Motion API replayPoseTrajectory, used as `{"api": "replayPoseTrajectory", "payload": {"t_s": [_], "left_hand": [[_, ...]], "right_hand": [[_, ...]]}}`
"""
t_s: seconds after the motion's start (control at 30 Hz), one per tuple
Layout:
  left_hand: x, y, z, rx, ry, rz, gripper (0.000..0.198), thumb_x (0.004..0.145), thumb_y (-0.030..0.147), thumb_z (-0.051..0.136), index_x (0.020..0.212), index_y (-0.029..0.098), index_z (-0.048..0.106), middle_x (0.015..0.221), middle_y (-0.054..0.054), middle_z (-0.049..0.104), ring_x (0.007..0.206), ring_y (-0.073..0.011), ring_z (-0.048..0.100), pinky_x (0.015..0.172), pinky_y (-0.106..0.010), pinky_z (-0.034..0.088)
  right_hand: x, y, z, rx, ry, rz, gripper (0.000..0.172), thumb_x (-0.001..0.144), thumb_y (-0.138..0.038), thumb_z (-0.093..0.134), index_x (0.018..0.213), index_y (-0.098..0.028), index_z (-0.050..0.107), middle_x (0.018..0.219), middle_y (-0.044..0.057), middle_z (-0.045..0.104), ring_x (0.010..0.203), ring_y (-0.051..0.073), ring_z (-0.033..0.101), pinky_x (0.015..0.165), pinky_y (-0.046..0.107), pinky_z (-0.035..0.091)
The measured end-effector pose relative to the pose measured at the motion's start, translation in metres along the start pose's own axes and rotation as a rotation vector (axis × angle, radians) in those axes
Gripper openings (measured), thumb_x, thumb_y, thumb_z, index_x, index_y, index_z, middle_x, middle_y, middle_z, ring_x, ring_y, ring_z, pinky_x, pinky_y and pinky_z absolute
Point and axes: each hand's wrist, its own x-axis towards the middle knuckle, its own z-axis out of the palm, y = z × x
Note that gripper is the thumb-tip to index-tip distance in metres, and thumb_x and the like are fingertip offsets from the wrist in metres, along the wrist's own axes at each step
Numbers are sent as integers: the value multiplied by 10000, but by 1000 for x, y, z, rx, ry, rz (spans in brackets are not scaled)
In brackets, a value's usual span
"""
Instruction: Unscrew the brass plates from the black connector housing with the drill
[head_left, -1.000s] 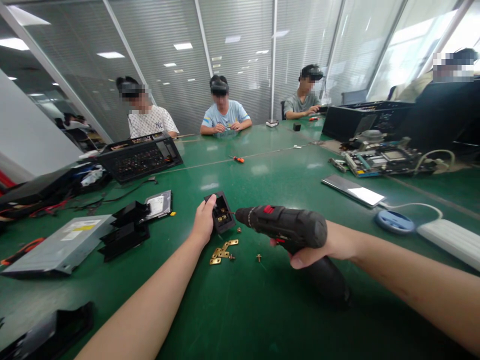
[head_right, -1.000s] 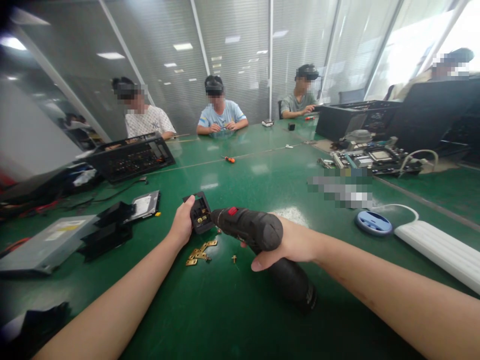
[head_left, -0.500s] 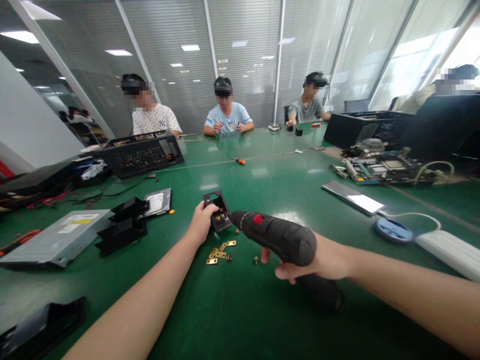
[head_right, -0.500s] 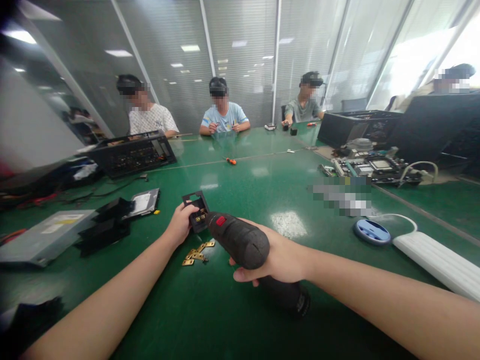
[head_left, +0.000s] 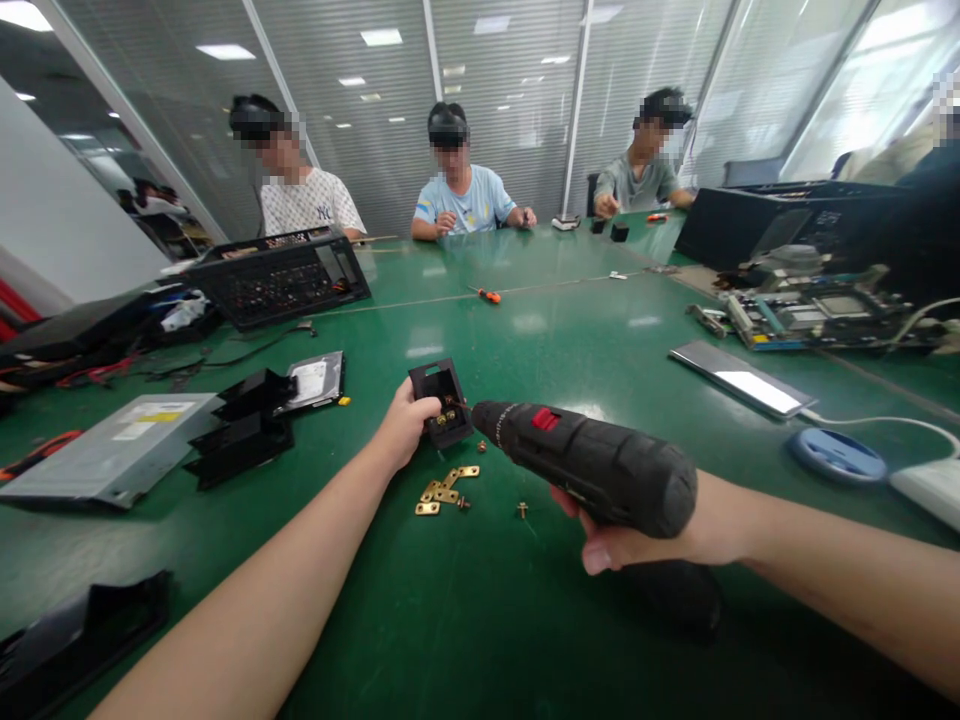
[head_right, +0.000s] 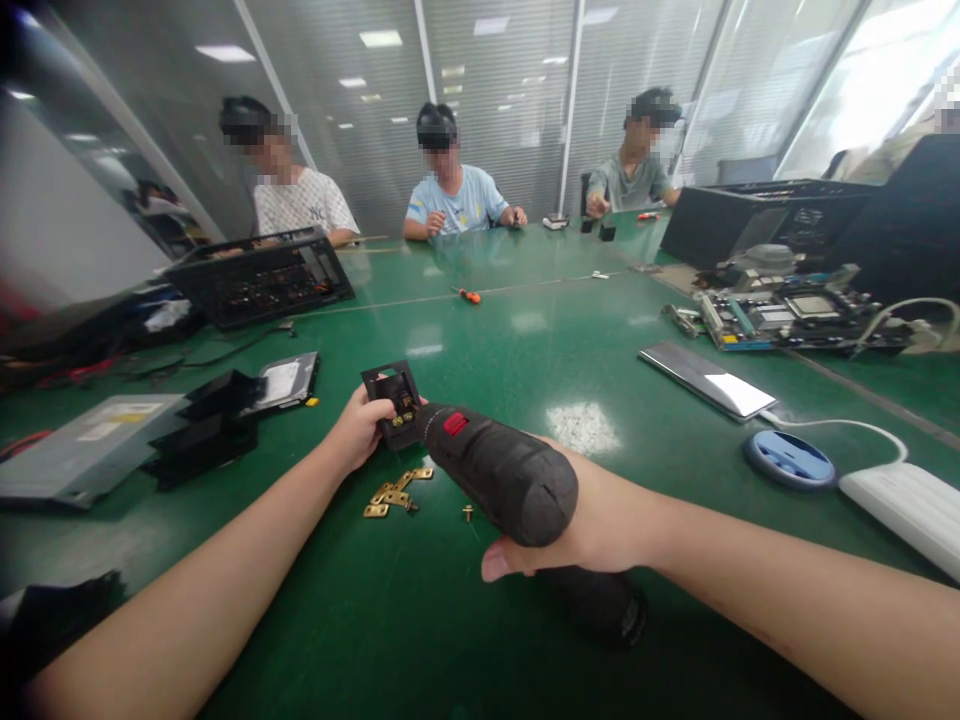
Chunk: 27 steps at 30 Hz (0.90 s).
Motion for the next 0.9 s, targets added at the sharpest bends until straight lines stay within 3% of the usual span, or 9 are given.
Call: {"api": "replayPoseTrajectory", "payload": {"t_s": [0.2, 0.4, 0.57, 0.77, 0.9], "left_hand": [[2, -2, -2, 25, 29, 22, 418, 509, 188, 651, 927, 195, 658, 785, -24, 696, 804, -284, 699, 768, -443, 591], [3, -3, -2, 49, 25, 60, 416, 507, 186, 674, 922, 189, 652, 812, -30, 699, 816, -279, 695, 785, -438, 588], [1, -2, -2, 51, 28, 70, 447, 508, 188, 681, 954, 187, 667, 843, -36, 713, 826, -282, 695, 789, -433, 581], [3, -5, -5, 64, 14, 62, 464, 527, 197, 670, 991, 185, 667, 864, -36, 710, 788, -257, 685, 763, -399, 564], [3, -5, -5, 51, 38, 49, 444, 515, 187, 674, 958, 187, 660, 838, -28, 696, 783, -259, 677, 759, -405, 565]], "right_hand": [[1, -1, 5, -5, 4, -34, 875, 781, -245, 891, 1538, -207, 455, 993, 42, 701, 688, 135, 635, 608, 240, 554], [1, -5, 9, 149, -42, 62, 929, 813, -263, 889, 1577, -214, 362, 878, -3, 672, 638, 145, 687, 551, 236, 579], [1, -8, 11, 166, -28, 111, 872, 811, -272, 891, 1526, -218, 394, 946, 17, 678, 624, 130, 683, 528, 231, 581], [3, -8, 8, 169, -34, 111, 790, 822, -295, 875, 1476, -200, 443, 878, 1, 686, 609, 132, 686, 546, 248, 600], [3, -4, 6, 179, -17, 86, 674, 817, -313, 878, 1391, -181, 553, 904, 19, 703, 602, 137, 702, 546, 254, 608]]}}
